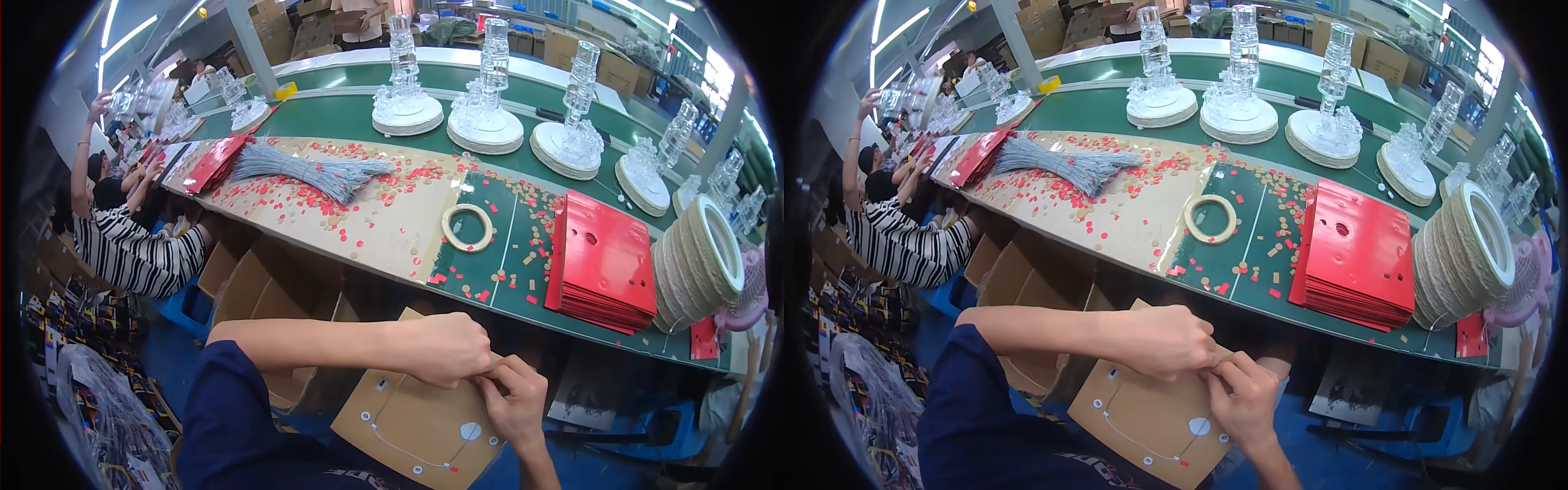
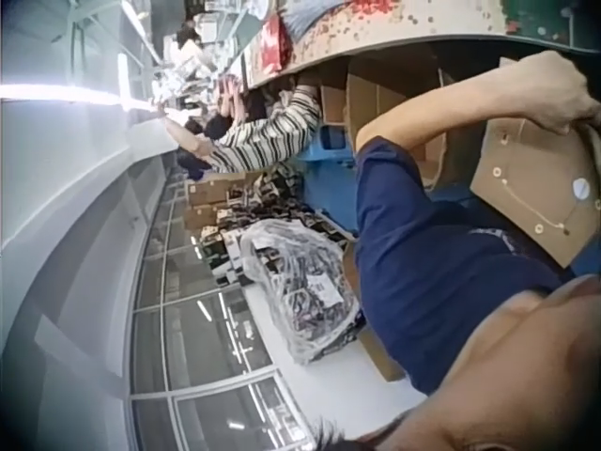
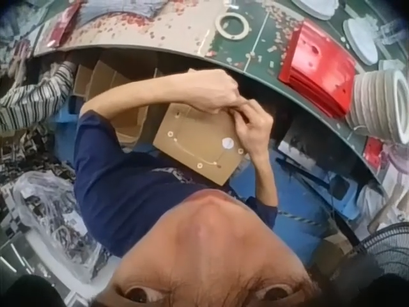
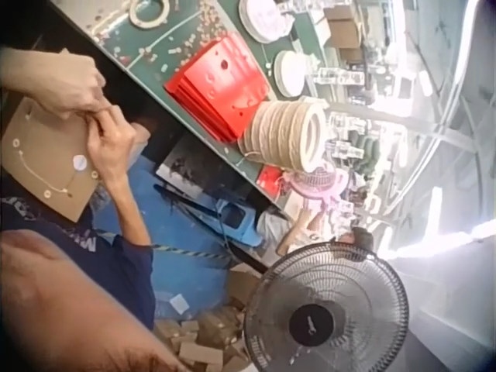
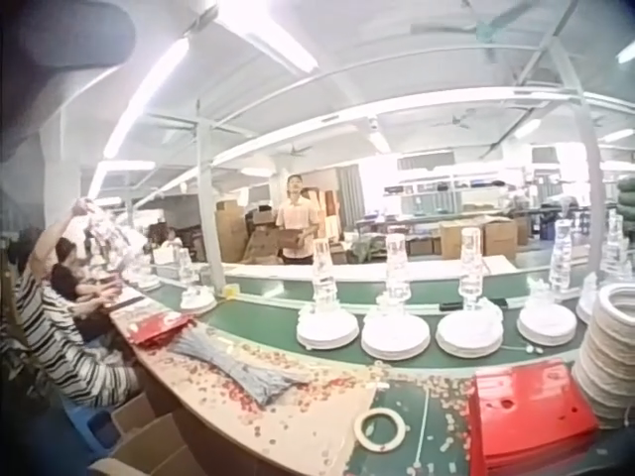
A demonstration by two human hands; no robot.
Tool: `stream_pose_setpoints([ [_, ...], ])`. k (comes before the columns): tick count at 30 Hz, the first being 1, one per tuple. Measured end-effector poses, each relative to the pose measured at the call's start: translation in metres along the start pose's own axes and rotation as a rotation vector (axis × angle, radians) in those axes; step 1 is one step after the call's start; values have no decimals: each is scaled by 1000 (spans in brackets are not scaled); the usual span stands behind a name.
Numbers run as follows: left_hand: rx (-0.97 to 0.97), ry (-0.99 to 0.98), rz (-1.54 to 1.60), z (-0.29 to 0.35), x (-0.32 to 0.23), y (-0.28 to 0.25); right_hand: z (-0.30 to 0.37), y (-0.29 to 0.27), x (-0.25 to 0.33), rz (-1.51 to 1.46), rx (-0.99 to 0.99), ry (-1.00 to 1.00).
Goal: Assembling LED lighting components onto a circular base using a cardboard template and wiring.
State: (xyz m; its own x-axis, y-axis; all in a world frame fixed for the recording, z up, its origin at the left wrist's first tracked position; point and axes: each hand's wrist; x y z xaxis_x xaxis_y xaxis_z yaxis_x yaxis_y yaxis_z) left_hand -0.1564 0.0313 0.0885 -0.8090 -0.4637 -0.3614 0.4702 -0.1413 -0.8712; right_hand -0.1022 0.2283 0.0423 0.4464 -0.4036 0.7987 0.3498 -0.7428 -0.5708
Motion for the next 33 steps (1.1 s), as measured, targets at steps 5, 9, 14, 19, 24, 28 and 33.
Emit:
stream_pose_setpoints([
  [5,85,-79,-47,6,-8,-8,-3,0,-1,-45,21,-16],
  [9,52,-140,-100,11,-14,-3,-9,-3,-1,-105,51,6],
  [14,-85,-171,-210,10,-24,35,-13,-11,-3,-98,102,20],
  [19,-369,-283,-257,6,-46,64,-15,-14,-4,-50,138,-7],
  [24,-594,-434,-301,-5,-56,77,-27,-20,-11,42,209,-30],
  [28,-563,-532,-376,-12,-69,85,-59,-47,-18,73,695,-238],
  [33,-551,-619,-493,-19,-67,97,-102,-47,-32,22,1026,-326],
])
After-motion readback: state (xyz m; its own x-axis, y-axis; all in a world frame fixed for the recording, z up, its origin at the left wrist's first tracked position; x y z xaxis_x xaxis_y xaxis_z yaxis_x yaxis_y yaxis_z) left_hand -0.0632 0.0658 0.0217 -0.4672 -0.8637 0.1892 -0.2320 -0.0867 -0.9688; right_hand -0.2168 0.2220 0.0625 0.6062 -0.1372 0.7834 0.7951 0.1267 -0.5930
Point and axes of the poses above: each hand's wrist, its own z-axis away from the middle knuckle, its own y-axis out of the palm, x = y × z, and after that the axes turned 14 degrees about x, right-handed
